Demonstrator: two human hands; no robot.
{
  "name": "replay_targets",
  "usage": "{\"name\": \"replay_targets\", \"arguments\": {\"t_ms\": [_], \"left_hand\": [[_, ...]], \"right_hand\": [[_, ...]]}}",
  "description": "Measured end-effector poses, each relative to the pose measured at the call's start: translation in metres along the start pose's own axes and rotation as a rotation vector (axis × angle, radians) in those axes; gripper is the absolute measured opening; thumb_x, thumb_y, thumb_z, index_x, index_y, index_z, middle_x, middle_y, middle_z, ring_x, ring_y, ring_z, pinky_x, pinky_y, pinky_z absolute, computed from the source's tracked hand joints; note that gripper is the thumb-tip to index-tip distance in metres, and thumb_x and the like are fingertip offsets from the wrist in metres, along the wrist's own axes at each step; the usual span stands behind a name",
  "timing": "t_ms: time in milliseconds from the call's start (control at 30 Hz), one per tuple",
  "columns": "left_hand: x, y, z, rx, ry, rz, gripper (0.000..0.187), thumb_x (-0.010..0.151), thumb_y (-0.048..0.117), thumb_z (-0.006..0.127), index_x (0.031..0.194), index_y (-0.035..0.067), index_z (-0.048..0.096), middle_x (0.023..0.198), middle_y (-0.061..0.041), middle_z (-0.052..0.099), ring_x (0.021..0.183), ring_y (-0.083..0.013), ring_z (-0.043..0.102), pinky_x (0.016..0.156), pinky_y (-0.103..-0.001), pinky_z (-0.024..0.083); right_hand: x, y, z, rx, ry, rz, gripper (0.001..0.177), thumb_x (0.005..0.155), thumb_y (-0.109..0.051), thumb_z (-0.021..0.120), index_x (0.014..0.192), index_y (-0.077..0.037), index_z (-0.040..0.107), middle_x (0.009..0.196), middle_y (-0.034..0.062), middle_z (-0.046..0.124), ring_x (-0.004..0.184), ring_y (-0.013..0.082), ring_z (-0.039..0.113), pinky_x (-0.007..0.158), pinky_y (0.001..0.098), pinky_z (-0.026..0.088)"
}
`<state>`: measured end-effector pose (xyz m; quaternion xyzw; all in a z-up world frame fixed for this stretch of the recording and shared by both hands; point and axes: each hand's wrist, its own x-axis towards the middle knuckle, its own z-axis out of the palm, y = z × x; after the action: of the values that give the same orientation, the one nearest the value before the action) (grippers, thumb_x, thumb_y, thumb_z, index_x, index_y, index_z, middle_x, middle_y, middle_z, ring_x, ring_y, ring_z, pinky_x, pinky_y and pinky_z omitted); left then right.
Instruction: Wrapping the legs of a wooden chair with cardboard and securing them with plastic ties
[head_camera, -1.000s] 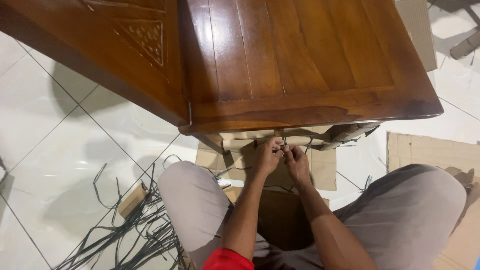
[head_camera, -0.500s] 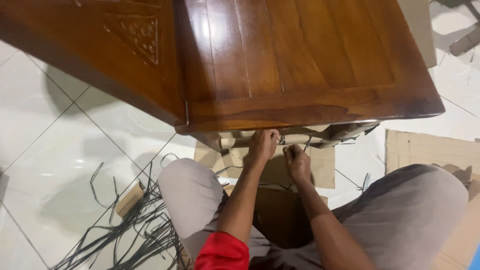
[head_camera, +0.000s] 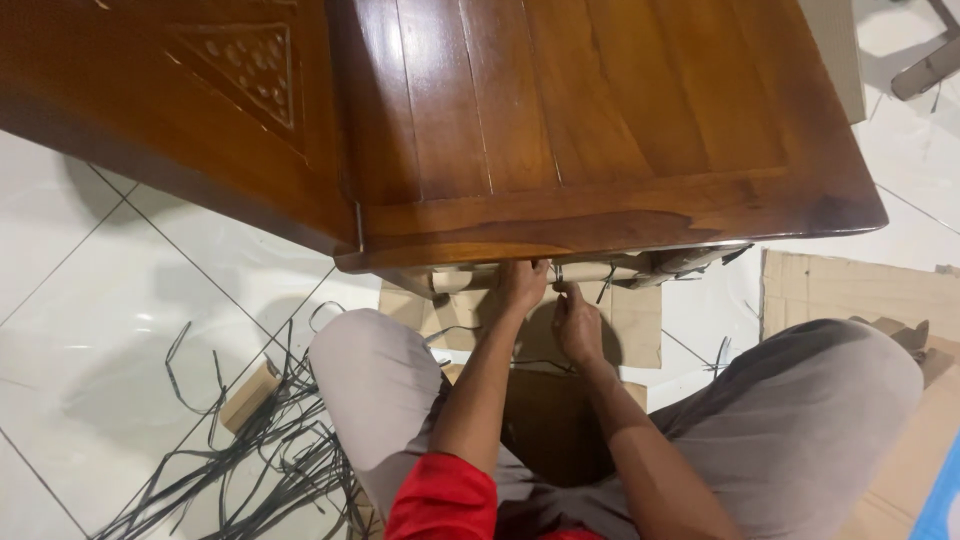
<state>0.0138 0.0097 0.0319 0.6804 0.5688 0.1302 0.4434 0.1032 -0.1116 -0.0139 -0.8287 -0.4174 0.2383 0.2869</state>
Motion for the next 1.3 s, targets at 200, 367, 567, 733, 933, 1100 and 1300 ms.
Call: {"name": "replay_targets", "arguments": {"t_ms": [200, 367, 567, 733, 933, 1100, 1300], "left_hand": [[0.007, -0.003, 0.010, -0.030, 0.082, 0.081, 0.025, 0.096, 0.019, 0.055, 0.095, 0.000, 0.071, 0.089, -0.022, 0.072, 0.094, -0.0457, 0.072, 0.082, -0.054, 0.054], [0.005, -0.001, 0.008, 0.040, 0.070, 0.051, 0.025, 0.095, 0.023, 0.054, 0.091, 0.005, 0.070, 0.083, -0.016, 0.071, 0.090, -0.0431, 0.073, 0.078, -0.053, 0.054], [0.008, -0.015, 0.013, -0.081, 0.045, 0.111, 0.026, 0.092, 0.027, 0.060, 0.090, 0.004, 0.071, 0.084, -0.017, 0.072, 0.089, -0.0439, 0.072, 0.080, -0.056, 0.052], [-0.012, 0.003, -0.011, -0.173, -0.040, 0.128, 0.032, 0.092, 0.035, 0.059, 0.099, 0.006, 0.071, 0.097, -0.015, 0.075, 0.100, -0.0408, 0.072, 0.087, -0.054, 0.053], [-0.006, -0.019, 0.006, -0.150, -0.053, 0.208, 0.026, 0.085, 0.023, 0.067, 0.105, 0.007, 0.075, 0.107, -0.016, 0.076, 0.106, -0.0416, 0.071, 0.092, -0.052, 0.055], [-0.007, -0.017, 0.020, -0.129, 0.039, 0.193, 0.026, 0.085, 0.023, 0.067, 0.109, 0.015, 0.075, 0.102, -0.008, 0.078, 0.105, -0.0347, 0.072, 0.092, -0.048, 0.057], [0.000, -0.021, 0.032, -0.147, 0.127, 0.145, 0.025, 0.084, 0.022, 0.071, 0.107, 0.015, 0.076, 0.098, -0.009, 0.077, 0.101, -0.0333, 0.072, 0.091, -0.046, 0.057]], "right_hand": [[-0.001, -0.010, -0.013, -0.032, 0.006, -0.102, 0.015, 0.099, -0.013, 0.053, 0.108, -0.024, 0.059, 0.091, 0.0160, 0.077, 0.088, 0.0442, 0.073, 0.076, 0.0593, 0.055], [-0.002, 0.003, -0.001, -0.067, 0.019, -0.125, 0.017, 0.099, -0.013, 0.053, 0.109, -0.026, 0.057, 0.095, 0.0118, 0.078, 0.089, 0.0387, 0.075, 0.079, 0.0546, 0.057], [-0.006, 0.001, 0.004, 0.161, -0.075, 0.108, 0.018, 0.102, -0.021, 0.052, 0.114, -0.030, 0.063, 0.110, 0.0106, 0.077, 0.106, 0.0419, 0.069, 0.094, 0.0586, 0.053], [-0.012, -0.010, -0.004, 0.244, -0.092, 0.176, 0.020, 0.103, -0.023, 0.053, 0.116, -0.030, 0.066, 0.113, 0.0111, 0.076, 0.110, 0.0417, 0.068, 0.098, 0.0567, 0.051], [-0.017, -0.017, -0.005, 0.314, -0.078, 0.223, 0.021, 0.104, -0.023, 0.052, 0.117, -0.027, 0.069, 0.107, 0.0128, 0.077, 0.106, 0.0405, 0.070, 0.095, 0.0561, 0.052], [-0.025, -0.024, -0.015, 0.297, -0.072, 0.199, 0.023, 0.104, -0.026, 0.052, 0.118, -0.024, 0.070, 0.093, 0.0140, 0.078, 0.101, 0.0409, 0.071, 0.093, 0.0580, 0.052], [-0.022, -0.027, -0.019, 0.388, -0.013, 0.193, 0.027, 0.105, -0.027, 0.053, 0.125, -0.016, 0.068, 0.099, 0.0117, 0.078, 0.098, 0.0312, 0.074, 0.092, 0.0536, 0.052]]}}
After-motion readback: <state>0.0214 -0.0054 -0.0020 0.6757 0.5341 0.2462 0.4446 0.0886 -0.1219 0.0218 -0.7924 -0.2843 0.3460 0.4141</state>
